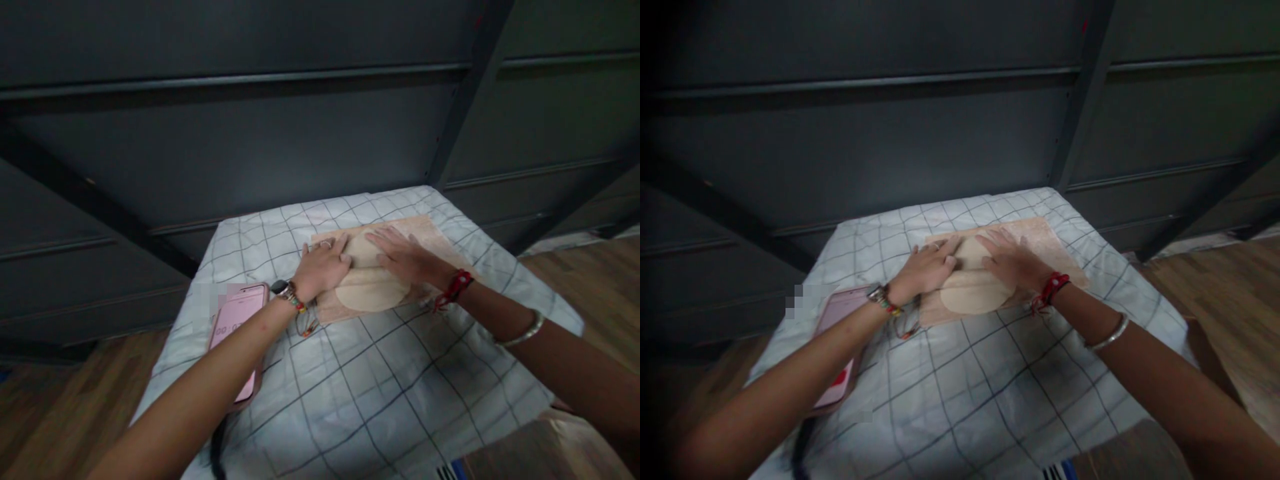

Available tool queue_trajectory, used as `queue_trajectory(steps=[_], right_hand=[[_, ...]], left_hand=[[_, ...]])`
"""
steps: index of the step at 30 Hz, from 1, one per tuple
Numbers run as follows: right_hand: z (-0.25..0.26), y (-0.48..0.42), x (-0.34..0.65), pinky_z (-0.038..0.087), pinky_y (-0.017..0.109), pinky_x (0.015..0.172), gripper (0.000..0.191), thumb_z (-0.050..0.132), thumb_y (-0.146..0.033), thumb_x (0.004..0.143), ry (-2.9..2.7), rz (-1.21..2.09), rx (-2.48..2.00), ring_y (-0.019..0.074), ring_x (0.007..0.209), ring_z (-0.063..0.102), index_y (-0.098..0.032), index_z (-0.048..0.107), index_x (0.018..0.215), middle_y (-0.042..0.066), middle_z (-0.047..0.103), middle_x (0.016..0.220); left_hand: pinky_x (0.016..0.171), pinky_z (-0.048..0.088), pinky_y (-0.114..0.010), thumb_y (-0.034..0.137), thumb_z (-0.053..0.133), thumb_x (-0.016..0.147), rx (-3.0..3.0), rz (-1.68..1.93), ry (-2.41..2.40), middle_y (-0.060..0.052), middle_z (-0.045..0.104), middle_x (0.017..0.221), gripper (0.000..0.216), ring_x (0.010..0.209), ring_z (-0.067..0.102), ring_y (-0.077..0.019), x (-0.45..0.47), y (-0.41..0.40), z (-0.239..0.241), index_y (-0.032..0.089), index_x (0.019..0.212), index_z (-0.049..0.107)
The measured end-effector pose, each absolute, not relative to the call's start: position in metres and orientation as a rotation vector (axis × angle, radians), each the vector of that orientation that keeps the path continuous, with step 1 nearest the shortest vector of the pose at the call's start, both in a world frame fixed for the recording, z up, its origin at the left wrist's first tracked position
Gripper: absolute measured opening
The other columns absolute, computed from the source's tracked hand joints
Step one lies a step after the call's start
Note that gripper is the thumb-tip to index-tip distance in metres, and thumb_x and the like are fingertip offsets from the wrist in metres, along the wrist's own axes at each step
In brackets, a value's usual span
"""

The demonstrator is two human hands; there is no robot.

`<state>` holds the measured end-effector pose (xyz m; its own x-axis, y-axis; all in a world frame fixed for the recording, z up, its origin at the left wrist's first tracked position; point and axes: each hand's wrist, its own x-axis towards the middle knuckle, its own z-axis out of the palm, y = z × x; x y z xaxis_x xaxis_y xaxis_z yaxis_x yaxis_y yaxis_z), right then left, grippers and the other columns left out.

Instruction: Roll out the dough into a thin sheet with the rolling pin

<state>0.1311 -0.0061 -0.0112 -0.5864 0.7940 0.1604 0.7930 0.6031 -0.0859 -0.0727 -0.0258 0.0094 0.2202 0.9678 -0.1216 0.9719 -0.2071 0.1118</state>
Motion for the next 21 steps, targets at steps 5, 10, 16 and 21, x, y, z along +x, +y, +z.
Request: queue_trajectory(steps=[5,10,16,21], right_hand=[[-0.011,0.006,0.131,0.034,0.057,0.103,0.054,0.028,-0.024,0.091,-2.664,0.061,-1.256,0.0318,0.133,0.034,-0.01,0.041,0.141,0.016,0.042,0.144],[-0.008,0.01,0.131,0.028,0.059,0.106,0.054,0.025,-0.025,0.092,-2.609,0.087,-1.315,0.0312,0.135,0.031,-0.012,0.038,0.143,0.013,0.041,0.146],[-0.002,0.014,0.128,0.022,0.063,0.105,0.051,0.025,-0.028,0.094,-2.57,0.046,-1.37,0.0324,0.136,0.026,-0.016,0.041,0.14,0.012,0.043,0.143],[0.001,0.011,0.124,0.029,0.057,0.103,0.048,0.026,-0.025,0.093,-2.57,-0.014,-1.377,0.029,0.13,0.035,-0.013,0.048,0.134,0.014,0.051,0.135]], left_hand=[[0.104,0.027,-0.058,0.034,0.026,0.092,2.373,0.048,1.925,-0.011,0.048,0.139,0.056,0.125,0.044,-0.0317,-0.071,-0.022,0.01,0.024,0.148,0.026],[0.102,0.03,-0.054,0.033,0.025,0.094,2.406,0.128,2.003,-0.014,0.059,0.126,0.057,0.115,0.054,-0.0293,-0.071,-0.013,0.007,0.018,0.149,0.023],[0.099,0.034,-0.049,0.035,0.024,0.094,2.403,0.176,2.054,-0.015,0.065,0.115,0.057,0.11,0.058,-0.0284,-0.072,0.002,0.003,0.016,0.148,0.026],[0.101,0.032,-0.052,0.034,0.025,0.093,2.38,0.183,2.028,-0.016,0.059,0.127,0.058,0.119,0.053,-0.0298,-0.072,-0.001,0.004,0.015,0.147,0.026]])
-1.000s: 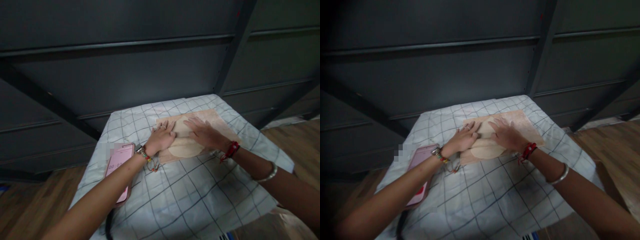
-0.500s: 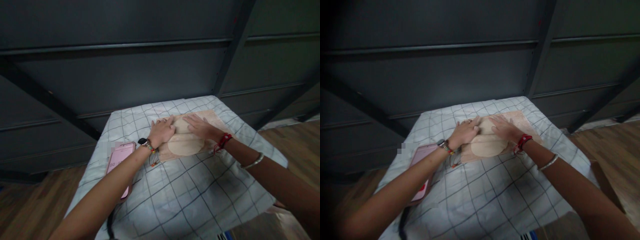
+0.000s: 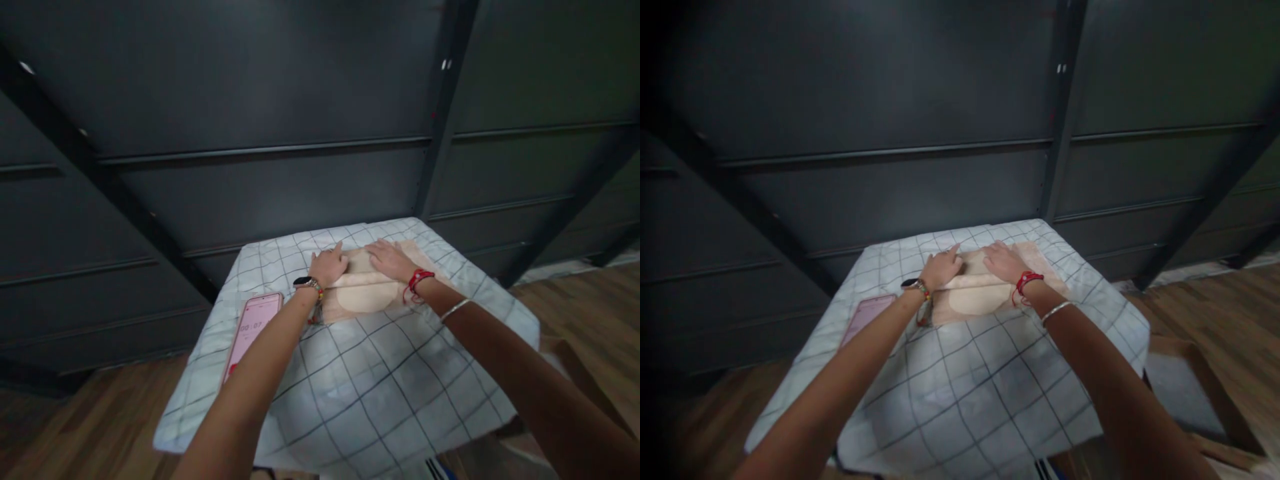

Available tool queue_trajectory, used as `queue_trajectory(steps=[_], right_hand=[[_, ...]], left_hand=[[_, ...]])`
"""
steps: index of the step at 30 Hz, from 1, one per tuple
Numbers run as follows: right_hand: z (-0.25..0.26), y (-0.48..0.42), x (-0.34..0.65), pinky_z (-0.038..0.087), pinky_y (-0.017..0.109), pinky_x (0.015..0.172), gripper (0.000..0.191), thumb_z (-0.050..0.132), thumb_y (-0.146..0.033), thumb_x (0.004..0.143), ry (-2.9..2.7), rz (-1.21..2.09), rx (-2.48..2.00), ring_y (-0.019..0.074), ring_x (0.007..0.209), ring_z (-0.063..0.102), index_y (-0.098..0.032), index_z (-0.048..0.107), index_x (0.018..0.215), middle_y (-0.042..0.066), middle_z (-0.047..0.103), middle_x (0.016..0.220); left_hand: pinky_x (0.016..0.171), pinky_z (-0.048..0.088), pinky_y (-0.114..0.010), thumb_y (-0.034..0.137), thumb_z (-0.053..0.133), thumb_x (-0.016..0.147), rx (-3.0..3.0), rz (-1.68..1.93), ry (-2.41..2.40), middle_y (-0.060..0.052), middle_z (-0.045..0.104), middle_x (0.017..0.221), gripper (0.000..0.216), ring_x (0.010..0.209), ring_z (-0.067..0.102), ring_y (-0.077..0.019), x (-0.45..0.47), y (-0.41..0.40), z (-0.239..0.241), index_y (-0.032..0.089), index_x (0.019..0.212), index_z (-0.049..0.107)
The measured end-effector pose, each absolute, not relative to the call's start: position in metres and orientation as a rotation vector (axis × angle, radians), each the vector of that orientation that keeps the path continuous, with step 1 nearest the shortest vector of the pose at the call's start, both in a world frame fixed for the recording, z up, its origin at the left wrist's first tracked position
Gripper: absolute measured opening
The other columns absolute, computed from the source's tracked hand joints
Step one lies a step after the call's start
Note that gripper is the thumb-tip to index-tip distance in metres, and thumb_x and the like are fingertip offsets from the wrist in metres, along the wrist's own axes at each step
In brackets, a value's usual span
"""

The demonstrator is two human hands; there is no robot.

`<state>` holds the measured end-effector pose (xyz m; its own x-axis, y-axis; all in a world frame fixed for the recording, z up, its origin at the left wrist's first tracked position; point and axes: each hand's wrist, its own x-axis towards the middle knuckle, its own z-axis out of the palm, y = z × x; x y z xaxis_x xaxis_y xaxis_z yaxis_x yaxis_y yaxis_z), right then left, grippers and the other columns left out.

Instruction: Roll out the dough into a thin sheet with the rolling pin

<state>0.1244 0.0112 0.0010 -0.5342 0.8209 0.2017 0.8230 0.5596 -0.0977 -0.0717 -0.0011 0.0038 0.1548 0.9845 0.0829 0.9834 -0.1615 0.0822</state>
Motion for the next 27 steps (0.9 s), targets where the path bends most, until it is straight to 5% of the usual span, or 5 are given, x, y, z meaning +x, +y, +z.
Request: queue_trajectory(steps=[3,8,18,27], right_hand=[[0.001,0.0,0.124,0.03,0.052,0.106,0.051,0.025,-0.025,0.094,-2.584,0.05,-1.438,0.0276,0.132,0.034,-0.012,0.044,0.138,0.013,0.045,0.143],[0.003,-0.032,0.127,0.025,0.061,0.106,0.055,0.024,-0.036,0.095,-2.595,0.23,-1.577,0.032,0.139,0.023,-0.018,0.033,0.146,0.01,0.031,0.152],[-0.008,-0.067,0.136,0.029,0.054,0.105,0.055,0.019,-0.045,0.097,-2.611,0.053,-1.415,0.0316,0.137,0.027,-0.023,0.036,0.145,0.01,0.04,0.147],[-0.003,-0.018,0.13,0.031,0.057,0.102,0.054,0.023,-0.044,0.097,-2.596,0.05,-1.345,0.0305,0.133,0.034,-0.02,0.04,0.142,0.013,0.045,0.143]], left_hand=[[0.102,0.033,-0.052,0.036,0.026,0.092,2.36,0.147,1.956,-0.014,0.049,0.139,0.058,0.126,0.046,-0.0303,-0.072,-0.014,0.005,0.017,0.147,0.027],[0.104,0.03,-0.054,0.034,0.026,0.092,2.448,0.133,1.916,-0.011,0.045,0.143,0.052,0.129,0.042,-0.03,-0.071,-0.043,0.001,0.02,0.141,0.037],[0.101,0.036,-0.042,0.03,0.028,0.095,2.572,0.297,2.126,-0.013,0.054,0.133,0.044,0.122,0.049,-0.0265,-0.062,-0.077,-0.007,0.016,0.131,0.05],[0.089,0.045,-0.038,0.027,0.031,0.092,2.427,0.264,2.149,-0.013,0.063,0.119,0.043,0.11,0.058,-0.0251,-0.064,-0.028,0.003,0.016,0.129,0.051]])
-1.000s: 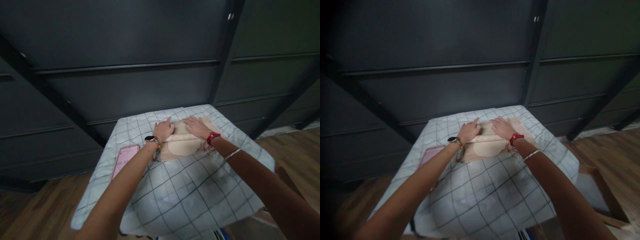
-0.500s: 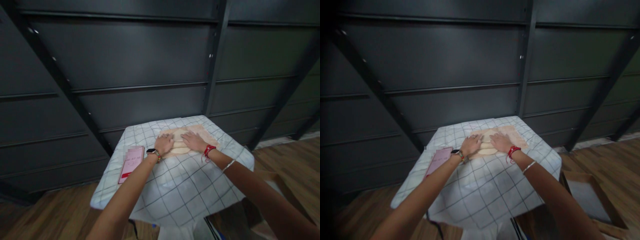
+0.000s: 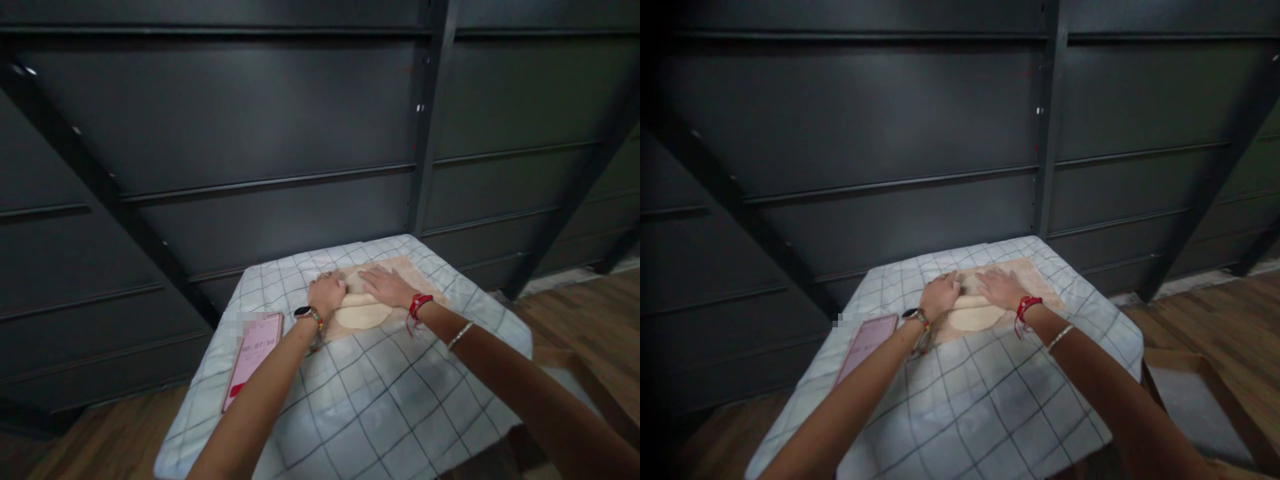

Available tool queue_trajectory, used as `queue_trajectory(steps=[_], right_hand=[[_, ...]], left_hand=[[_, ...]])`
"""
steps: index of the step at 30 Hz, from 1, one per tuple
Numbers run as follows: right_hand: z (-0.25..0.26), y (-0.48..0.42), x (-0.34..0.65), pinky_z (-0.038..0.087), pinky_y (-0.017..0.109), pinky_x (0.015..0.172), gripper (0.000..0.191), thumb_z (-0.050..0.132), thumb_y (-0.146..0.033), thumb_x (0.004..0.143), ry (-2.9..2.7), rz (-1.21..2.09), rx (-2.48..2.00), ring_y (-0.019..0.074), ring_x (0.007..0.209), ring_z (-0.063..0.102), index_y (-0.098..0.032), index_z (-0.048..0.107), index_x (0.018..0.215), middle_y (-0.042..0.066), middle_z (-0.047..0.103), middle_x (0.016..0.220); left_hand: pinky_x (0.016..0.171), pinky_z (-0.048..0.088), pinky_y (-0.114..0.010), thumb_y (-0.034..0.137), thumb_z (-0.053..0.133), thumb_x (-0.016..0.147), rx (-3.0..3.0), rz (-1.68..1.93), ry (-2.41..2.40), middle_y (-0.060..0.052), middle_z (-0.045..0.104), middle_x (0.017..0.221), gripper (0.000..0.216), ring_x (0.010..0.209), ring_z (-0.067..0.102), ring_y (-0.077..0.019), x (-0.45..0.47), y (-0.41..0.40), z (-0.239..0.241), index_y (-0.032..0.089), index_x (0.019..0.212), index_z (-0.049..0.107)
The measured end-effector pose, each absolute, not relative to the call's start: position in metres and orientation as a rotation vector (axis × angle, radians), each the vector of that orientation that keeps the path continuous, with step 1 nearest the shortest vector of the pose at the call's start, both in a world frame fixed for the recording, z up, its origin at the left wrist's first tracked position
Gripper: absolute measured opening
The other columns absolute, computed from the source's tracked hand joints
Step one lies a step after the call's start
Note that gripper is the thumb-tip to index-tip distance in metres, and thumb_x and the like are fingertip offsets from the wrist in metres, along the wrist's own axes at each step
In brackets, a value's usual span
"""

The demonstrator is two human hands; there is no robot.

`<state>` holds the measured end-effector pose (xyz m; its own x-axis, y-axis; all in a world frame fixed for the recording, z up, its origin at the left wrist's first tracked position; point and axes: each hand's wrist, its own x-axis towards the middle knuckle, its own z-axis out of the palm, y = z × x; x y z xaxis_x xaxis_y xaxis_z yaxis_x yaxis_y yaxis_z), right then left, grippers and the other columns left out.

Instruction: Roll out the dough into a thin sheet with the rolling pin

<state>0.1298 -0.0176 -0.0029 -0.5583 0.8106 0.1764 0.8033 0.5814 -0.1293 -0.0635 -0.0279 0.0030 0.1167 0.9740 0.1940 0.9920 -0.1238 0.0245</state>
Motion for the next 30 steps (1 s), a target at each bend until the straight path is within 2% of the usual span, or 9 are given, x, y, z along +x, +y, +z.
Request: queue_trajectory(steps=[5,10,16,19,21,25,30], right_hand=[[0.001,0.004,0.127,0.031,0.052,0.102,0.049,0.024,-0.032,0.098,-2.581,0.055,-1.23,0.0274,0.127,0.04,-0.016,0.045,0.138,0.014,0.051,0.137],[0.005,0.012,0.125,0.033,0.048,0.099,0.045,0.027,-0.031,0.098,-2.491,-0.051,-1.298,0.0258,0.119,0.047,-0.014,0.048,0.134,0.015,0.058,0.126],[-0.002,0.019,0.125,0.036,0.042,0.1,0.045,0.024,-0.029,0.099,-2.524,-0.019,-1.272,0.0233,0.121,0.047,-0.011,0.05,0.131,0.015,0.058,0.128],[-0.004,0.009,0.127,0.033,0.04,0.105,0.047,0.025,-0.028,0.098,-2.57,0.058,-1.255,0.0226,0.126,0.044,-0.009,0.046,0.135,0.015,0.051,0.137],[-0.005,-0.006,0.128,0.032,0.043,0.106,0.05,0.025,-0.032,0.098,-2.592,0.135,-1.295,0.0241,0.129,0.042,-0.011,0.043,0.139,0.014,0.047,0.141],[-0.003,-0.038,0.133,0.026,0.056,0.107,0.056,0.023,-0.046,0.097,-2.606,0.177,-1.341,0.0306,0.135,0.034,-0.02,0.035,0.145,0.012,0.042,0.146],[-0.002,-0.051,0.134,0.021,0.059,0.108,0.057,0.022,-0.046,0.097,-2.613,0.057,-1.303,0.0309,0.135,0.034,-0.02,0.031,0.147,0.013,0.043,0.145]], left_hand=[[0.085,0.047,-0.035,0.03,0.032,0.092,-2.279,-0.229,-2.035,-0.015,0.066,0.111,0.042,0.102,0.063,-0.025,-0.066,0.003,0.004,0.013,0.126,0.051],[0.081,0.048,-0.032,0.031,0.033,0.091,-2.295,-0.236,-1.977,-0.013,0.068,0.104,0.037,0.096,0.064,-0.0239,-0.067,0.014,0.003,0.014,0.108,0.061],[0.081,0.048,-0.031,0.032,0.034,0.091,-2.292,-0.163,-2.059,-0.014,0.066,0.109,0.037,0.101,0.063,-0.024,-0.067,0.017,0.005,0.014,0.109,0.061],[0.08,0.048,-0.034,0.036,0.034,0.091,-2.359,-0.093,-2.073,-0.013,0.065,0.113,0.038,0.103,0.062,-0.0259,-0.067,0.003,0.005,0.017,0.11,0.06],[0.082,0.048,-0.037,0.034,0.033,0.092,-2.384,-0.102,-2.019,-0.012,0.064,0.116,0.037,0.105,0.06,-0.0266,-0.067,-0.014,0.003,0.019,0.111,0.06],[0.088,0.045,-0.038,0.028,0.03,0.093,-2.351,-0.204,-1.861,-0.009,0.062,0.119,0.037,0.108,0.057,-0.0246,-0.065,-0.052,-0.002,0.021,0.116,0.057],[0.091,0.044,-0.035,0.028,0.03,0.093,-2.299,-0.269,-1.819,-0.009,0.061,0.121,0.037,0.113,0.054,-0.0236,-0.064,-0.063,-0.004,0.019,0.121,0.054]])
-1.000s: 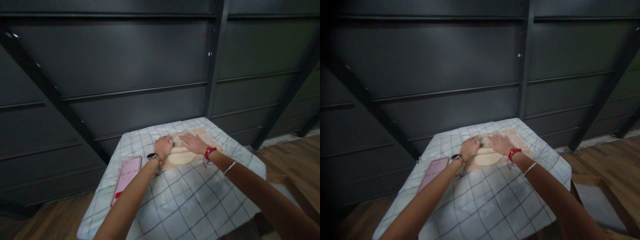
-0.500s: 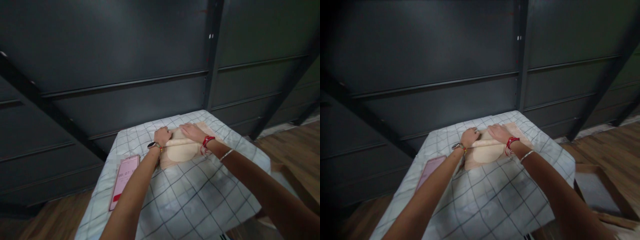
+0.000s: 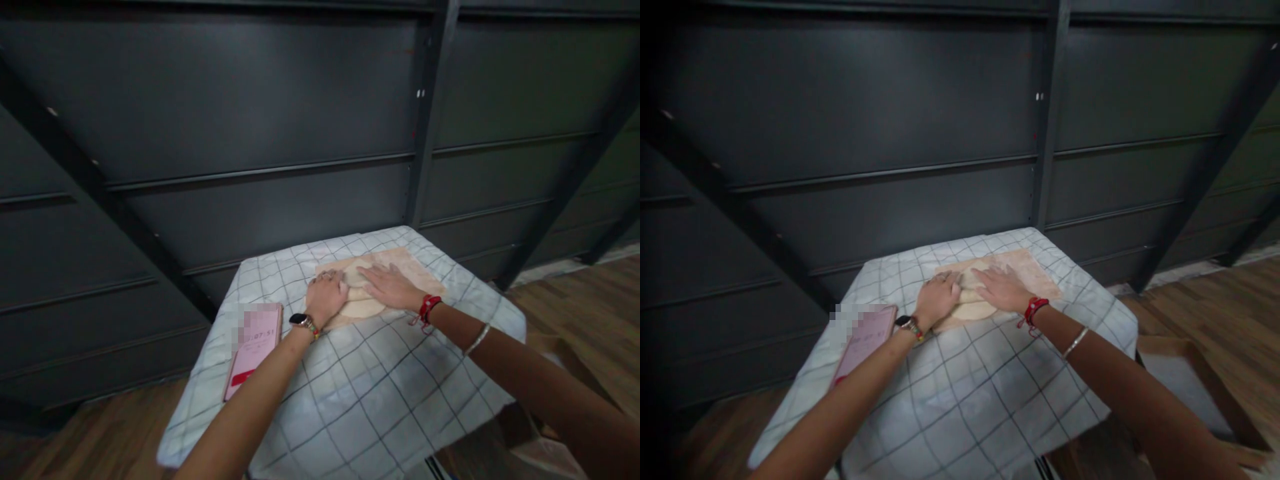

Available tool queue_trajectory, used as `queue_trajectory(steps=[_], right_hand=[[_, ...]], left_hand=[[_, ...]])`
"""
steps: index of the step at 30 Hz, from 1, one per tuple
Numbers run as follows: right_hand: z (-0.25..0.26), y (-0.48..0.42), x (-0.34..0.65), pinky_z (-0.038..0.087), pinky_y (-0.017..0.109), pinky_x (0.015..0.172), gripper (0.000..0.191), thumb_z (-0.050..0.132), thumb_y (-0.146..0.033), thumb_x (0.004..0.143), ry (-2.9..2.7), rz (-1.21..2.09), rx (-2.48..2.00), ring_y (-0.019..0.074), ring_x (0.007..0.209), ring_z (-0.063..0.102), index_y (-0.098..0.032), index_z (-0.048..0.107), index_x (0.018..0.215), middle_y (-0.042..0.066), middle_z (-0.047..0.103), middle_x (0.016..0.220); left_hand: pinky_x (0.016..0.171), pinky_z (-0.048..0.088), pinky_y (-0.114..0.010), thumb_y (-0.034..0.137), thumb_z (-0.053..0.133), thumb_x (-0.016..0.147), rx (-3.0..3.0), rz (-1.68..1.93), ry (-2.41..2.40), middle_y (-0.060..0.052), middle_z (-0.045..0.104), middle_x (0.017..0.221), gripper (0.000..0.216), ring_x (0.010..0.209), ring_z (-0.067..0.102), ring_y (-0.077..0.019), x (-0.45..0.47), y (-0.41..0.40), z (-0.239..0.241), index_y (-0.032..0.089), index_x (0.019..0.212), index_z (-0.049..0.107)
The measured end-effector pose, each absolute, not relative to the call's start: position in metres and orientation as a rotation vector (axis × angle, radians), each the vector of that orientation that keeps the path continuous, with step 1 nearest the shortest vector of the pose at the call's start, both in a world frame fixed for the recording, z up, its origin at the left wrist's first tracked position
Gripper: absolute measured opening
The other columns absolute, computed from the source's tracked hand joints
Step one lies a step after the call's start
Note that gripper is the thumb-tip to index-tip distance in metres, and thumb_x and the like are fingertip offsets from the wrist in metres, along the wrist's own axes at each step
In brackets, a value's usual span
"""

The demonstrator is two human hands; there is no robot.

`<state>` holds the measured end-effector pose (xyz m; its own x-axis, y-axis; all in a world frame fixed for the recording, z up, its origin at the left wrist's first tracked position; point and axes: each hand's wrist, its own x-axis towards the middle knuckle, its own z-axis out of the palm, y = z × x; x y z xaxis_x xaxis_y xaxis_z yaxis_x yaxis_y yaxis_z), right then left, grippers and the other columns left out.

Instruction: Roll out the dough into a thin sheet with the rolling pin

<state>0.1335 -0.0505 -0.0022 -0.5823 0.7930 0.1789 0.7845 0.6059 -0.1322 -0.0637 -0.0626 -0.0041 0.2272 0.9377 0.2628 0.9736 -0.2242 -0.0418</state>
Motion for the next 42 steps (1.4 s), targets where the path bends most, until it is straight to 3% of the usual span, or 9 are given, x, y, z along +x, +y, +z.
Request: queue_trajectory(steps=[9,14,18,23,32,38,42], right_hand=[[0.0,0.004,0.126,0.029,0.052,0.103,0.051,0.028,-0.034,0.097,-2.561,-0.043,-1.251,0.0267,0.124,0.045,-0.015,0.038,0.143,0.015,0.052,0.136],[0.0,0.029,0.123,0.031,0.048,0.103,0.049,0.029,-0.034,0.097,-2.487,0.021,-1.334,0.0258,0.125,0.044,-0.017,0.041,0.141,0.013,0.05,0.138],[-0.004,0.014,0.127,0.031,0.046,0.104,0.051,0.026,-0.034,0.098,-2.531,0.117,-1.254,0.0246,0.129,0.041,-0.015,0.037,0.143,0.013,0.044,0.144],[-0.011,-0.017,0.133,0.024,0.059,0.106,0.054,0.025,-0.041,0.097,-2.609,0.162,-1.242,0.0296,0.134,0.035,-0.022,0.03,0.147,0.01,0.041,0.147],[0.006,0.029,0.119,0.033,0.052,0.101,0.051,0.026,-0.032,0.097,-2.417,0.0,-1.434,0.029,0.123,0.046,-0.015,0.034,0.145,0.016,0.052,0.136],[-0.003,-0.018,0.13,0.029,0.053,0.104,0.052,0.023,-0.032,0.097,-2.64,0.021,-1.182,0.0287,0.129,0.04,-0.015,0.033,0.145,0.014,0.048,0.14],[-0.001,-0.011,0.129,0.029,0.052,0.104,0.054,0.022,-0.032,0.097,-2.61,0.01,-1.234,0.0281,0.128,0.04,-0.016,0.028,0.148,0.014,0.046,0.142]], left_hand=[[0.085,0.047,-0.033,0.027,0.035,0.09,-2.316,-0.263,-1.947,-0.01,0.066,0.11,0.034,0.101,0.062,-0.0233,-0.069,-0.007,0.001,0.018,0.113,0.059],[0.088,0.046,-0.032,0.026,0.04,0.087,-2.369,-0.23,-1.965,-0.013,0.064,0.117,0.037,0.106,0.06,-0.024,-0.071,0.02,0.002,0.015,0.117,0.058],[0.086,0.046,-0.034,0.028,0.037,0.089,-2.447,-0.163,-1.929,-0.01,0.064,0.116,0.034,0.106,0.059,-0.0241,-0.069,0.005,0.005,0.019,0.114,0.059],[0.09,0.044,-0.037,0.031,0.031,0.093,-2.461,-0.166,-1.784,-0.008,0.064,0.114,0.035,0.105,0.059,-0.0246,-0.066,-0.039,0.003,0.021,0.118,0.054],[0.092,0.043,-0.033,0.026,0.027,0.095,-2.356,-0.266,-1.941,-0.013,0.059,0.124,0.043,0.113,0.055,-0.0235,-0.069,0.019,0.003,0.012,0.128,0.049],[0.088,0.045,-0.036,0.03,0.027,0.095,-2.437,-0.168,-1.738,-0.009,0.063,0.114,0.037,0.103,0.06,-0.0234,-0.066,-0.032,0.001,0.018,0.117,0.054],[0.089,0.044,-0.035,0.027,0.027,0.095,-2.342,-0.211,-1.793,-0.01,0.061,0.118,0.035,0.107,0.058,-0.0236,-0.061,-0.027,0.003,0.017,0.116,0.054]])
